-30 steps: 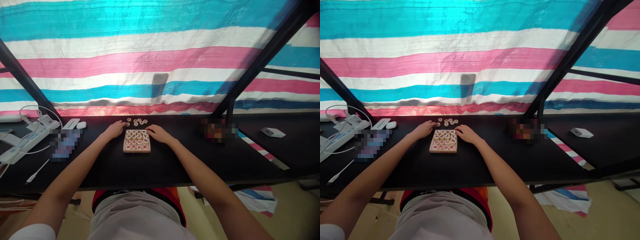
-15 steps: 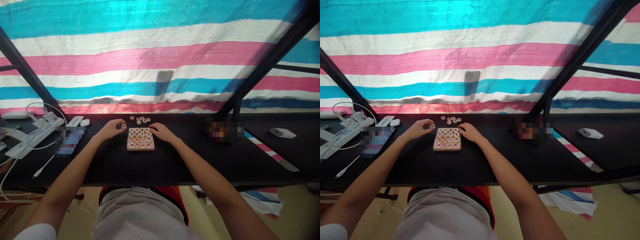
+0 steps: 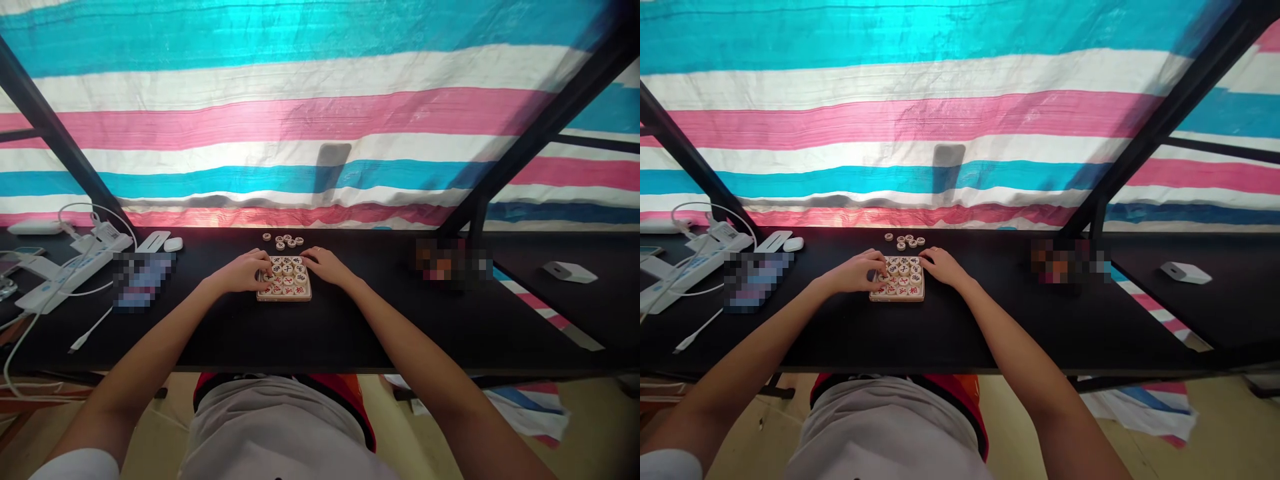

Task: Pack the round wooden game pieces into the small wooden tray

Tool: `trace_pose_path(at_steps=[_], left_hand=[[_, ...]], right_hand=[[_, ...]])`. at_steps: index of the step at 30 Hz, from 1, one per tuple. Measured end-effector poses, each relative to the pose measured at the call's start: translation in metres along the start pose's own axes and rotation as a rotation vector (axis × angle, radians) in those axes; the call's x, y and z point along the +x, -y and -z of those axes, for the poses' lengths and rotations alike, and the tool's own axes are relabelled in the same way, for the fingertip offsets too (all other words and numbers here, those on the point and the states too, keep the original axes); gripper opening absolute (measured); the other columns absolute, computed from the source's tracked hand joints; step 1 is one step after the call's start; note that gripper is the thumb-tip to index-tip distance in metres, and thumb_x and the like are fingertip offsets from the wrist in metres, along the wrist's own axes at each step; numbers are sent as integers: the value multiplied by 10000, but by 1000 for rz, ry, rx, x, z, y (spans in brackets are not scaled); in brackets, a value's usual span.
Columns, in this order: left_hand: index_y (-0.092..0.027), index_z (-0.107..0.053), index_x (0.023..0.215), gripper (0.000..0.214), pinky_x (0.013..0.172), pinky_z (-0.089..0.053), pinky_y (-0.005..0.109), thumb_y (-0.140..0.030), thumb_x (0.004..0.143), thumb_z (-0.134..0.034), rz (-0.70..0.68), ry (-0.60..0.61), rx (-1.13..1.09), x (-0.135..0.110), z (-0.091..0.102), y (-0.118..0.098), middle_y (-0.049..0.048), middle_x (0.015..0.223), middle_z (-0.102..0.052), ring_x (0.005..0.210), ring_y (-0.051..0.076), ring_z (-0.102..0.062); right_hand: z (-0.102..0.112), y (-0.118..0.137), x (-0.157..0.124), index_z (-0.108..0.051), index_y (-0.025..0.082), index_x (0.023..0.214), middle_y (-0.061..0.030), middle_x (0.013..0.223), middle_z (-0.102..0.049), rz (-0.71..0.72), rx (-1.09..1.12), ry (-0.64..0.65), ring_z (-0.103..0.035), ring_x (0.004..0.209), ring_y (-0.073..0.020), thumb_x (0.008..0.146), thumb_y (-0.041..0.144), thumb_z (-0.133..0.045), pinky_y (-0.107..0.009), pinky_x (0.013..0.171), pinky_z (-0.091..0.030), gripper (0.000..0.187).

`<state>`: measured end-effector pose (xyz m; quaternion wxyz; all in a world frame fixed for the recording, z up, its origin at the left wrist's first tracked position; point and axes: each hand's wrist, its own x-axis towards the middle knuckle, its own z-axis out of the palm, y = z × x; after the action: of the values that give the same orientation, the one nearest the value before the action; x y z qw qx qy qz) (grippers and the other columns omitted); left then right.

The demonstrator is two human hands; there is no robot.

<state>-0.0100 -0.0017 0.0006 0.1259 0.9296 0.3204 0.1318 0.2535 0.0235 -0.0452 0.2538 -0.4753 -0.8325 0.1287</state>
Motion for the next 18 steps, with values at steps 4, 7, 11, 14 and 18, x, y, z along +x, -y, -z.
trace_pose_path(at_steps=[4,7,11,14,18], left_hand=[[-220,-642,854,216,935,-418,323,-410,770,-583,37,-20,-57,0,-2,2,50,1052,-548,1026,216,-509],[-210,-615,976,309,964,-407,346,-460,822,-521,88,-61,-108,1,-5,5,66,1094,-548,1053,223,-508],[-191,-580,1062,357,965,-407,343,-426,924,-349,164,-190,-136,5,-11,14,69,1061,-577,1044,206,-527],[-175,-576,1071,364,949,-420,334,-360,944,-289,213,-271,-157,7,-17,22,67,1051,-596,1025,194,-549],[-168,-585,1051,330,911,-451,318,-266,917,-299,256,-299,-172,6,-23,30,62,1041,-619,981,180,-581]], right_hand=[[1,0,0,-663,158,1031,-87,985,-651,-10,2,17,-590,931,-196,909,282,-464,-338,875,-441,263],[2,1,0,-662,159,1031,-91,993,-651,-9,0,23,-590,936,-200,910,288,-464,-342,881,-439,265],[2,2,0,-663,165,1028,-91,999,-653,-14,-1,25,-593,939,-199,917,289,-459,-343,889,-435,264],[2,3,1,-661,163,1032,-90,998,-652,-16,-4,23,-594,934,-194,917,283,-461,-334,886,-433,261],[2,4,0,-660,162,1030,-84,989,-654,-21,0,21,-591,935,-188,917,279,-462,-314,880,-429,257]])
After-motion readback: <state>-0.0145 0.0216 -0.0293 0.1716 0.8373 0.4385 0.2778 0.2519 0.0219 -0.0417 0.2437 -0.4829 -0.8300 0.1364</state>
